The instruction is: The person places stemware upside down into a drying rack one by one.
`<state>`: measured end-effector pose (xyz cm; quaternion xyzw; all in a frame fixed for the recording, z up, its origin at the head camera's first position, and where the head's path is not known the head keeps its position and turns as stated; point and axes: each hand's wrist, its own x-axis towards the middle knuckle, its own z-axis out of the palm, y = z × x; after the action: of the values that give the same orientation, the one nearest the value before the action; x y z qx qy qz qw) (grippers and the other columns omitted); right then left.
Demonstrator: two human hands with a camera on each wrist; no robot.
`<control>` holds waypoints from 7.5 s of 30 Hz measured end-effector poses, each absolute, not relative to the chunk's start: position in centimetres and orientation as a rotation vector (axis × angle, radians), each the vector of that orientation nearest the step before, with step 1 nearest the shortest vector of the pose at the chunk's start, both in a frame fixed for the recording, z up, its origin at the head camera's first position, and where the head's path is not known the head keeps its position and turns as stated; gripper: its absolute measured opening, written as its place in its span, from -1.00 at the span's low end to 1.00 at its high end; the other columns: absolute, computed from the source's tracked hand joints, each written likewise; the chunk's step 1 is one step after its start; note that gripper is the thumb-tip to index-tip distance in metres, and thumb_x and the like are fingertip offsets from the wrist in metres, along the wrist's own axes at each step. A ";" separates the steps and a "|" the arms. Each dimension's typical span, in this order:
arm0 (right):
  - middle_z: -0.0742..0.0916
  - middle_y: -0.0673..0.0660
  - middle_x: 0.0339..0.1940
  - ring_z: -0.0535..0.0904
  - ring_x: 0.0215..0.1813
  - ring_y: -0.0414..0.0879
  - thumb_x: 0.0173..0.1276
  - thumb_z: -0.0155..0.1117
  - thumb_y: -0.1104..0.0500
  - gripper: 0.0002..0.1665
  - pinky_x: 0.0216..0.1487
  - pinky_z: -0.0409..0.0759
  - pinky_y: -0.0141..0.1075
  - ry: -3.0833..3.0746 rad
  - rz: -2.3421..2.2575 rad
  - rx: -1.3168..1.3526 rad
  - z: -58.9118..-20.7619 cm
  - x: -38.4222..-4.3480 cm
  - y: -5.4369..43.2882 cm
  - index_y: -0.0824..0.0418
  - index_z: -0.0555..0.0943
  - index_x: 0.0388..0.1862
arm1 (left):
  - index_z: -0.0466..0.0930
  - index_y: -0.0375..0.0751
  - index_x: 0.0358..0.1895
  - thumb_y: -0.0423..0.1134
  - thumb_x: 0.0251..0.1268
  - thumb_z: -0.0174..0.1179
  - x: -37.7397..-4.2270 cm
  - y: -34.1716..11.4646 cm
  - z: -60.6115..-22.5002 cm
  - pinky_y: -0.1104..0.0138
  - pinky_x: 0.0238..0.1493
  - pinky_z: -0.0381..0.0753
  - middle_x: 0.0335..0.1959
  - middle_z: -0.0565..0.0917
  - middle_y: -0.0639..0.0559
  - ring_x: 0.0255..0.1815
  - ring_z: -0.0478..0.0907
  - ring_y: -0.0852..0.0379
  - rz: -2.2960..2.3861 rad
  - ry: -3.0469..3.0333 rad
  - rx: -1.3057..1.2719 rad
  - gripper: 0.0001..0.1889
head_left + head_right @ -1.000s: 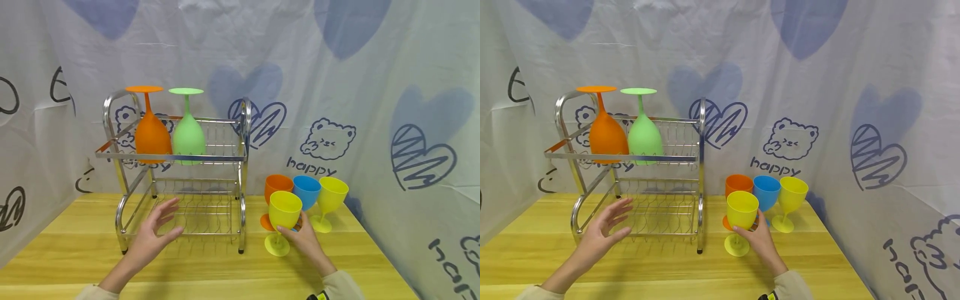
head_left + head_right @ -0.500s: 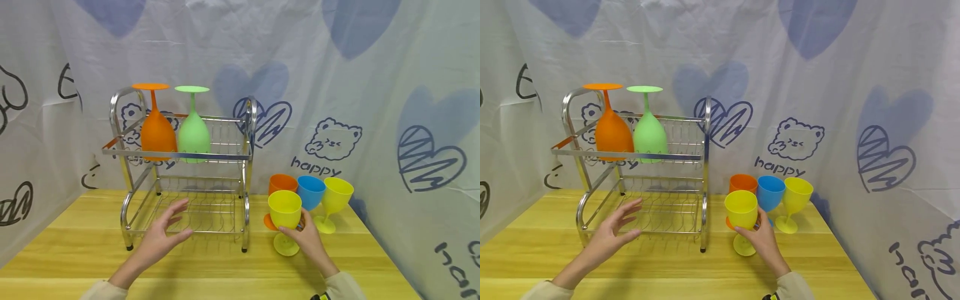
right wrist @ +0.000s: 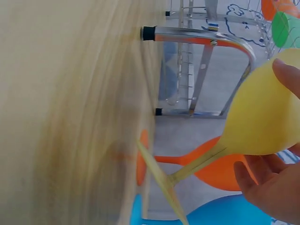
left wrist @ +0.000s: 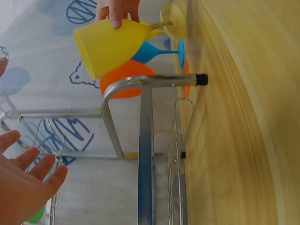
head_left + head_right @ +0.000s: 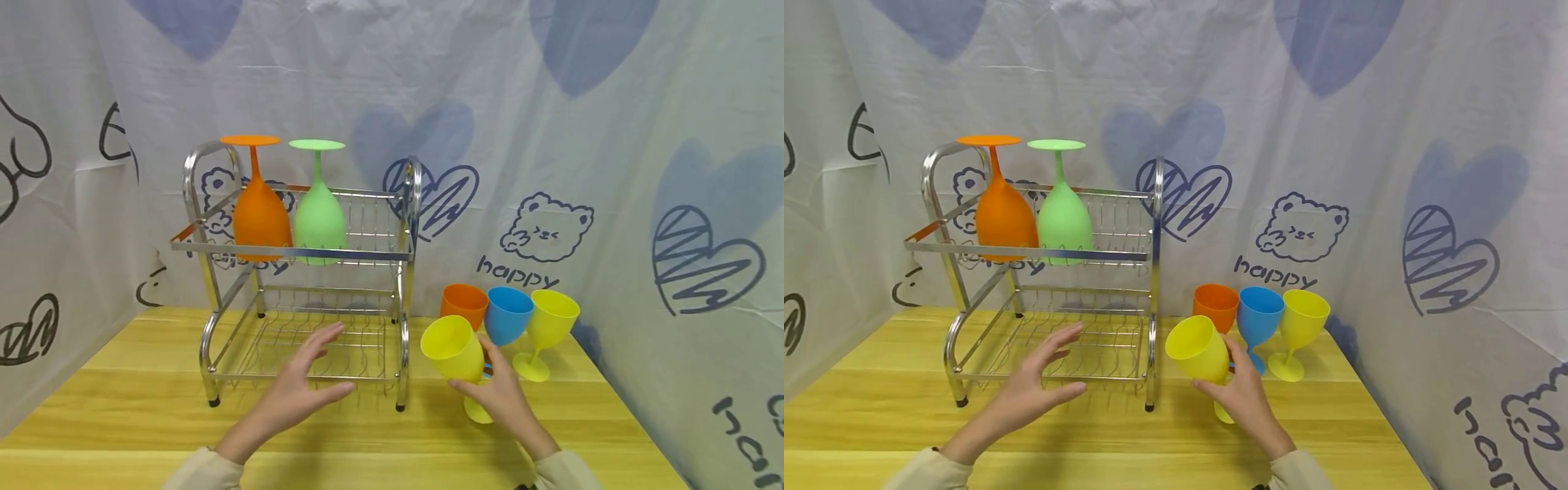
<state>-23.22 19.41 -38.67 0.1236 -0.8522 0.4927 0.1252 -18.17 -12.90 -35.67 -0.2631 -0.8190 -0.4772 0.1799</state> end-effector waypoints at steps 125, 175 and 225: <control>0.57 0.08 0.21 0.51 0.18 -0.07 0.07 0.30 0.64 -0.11 0.25 0.44 -0.31 -1.677 1.586 0.938 -31.1 -19.4 15.5 0.46 0.22 0.40 | 0.09 -0.27 0.49 -0.63 0.15 0.15 -15.6 -15.4 -30.5 0.44 0.28 0.31 0.45 0.23 -0.05 0.37 0.26 0.18 -1.652 -1.915 -0.826 -0.20; 0.56 0.30 0.19 0.48 0.15 0.03 0.16 0.40 0.22 -0.24 0.13 0.53 -0.20 -1.680 1.227 0.957 -20.0 -25.5 10.1 0.44 0.36 0.30 | -0.25 0.01 0.57 -0.23 0.41 0.14 -24.0 -30.1 -23.6 0.53 0.20 0.36 0.54 -0.03 -0.18 0.45 0.07 0.01 -1.431 -2.304 -0.324 -0.15; 0.56 0.16 -0.28 0.47 -0.32 -0.05 0.33 0.30 -0.08 -0.36 -0.36 0.52 -0.31 -2.813 0.835 0.344 -15.4 -29.3 2.3 0.37 0.38 0.13 | -0.26 0.10 0.57 -0.24 0.43 0.12 -24.1 -30.2 -24.4 0.33 0.26 0.40 0.55 -0.04 -0.17 0.02 0.35 0.40 -1.401 -2.298 -0.333 -0.16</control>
<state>-29.32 2.31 -15.44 0.1158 -0.9480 0.2814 0.0934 -24.09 -30.23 -24.41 -0.1199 -0.8279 -0.5049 0.2131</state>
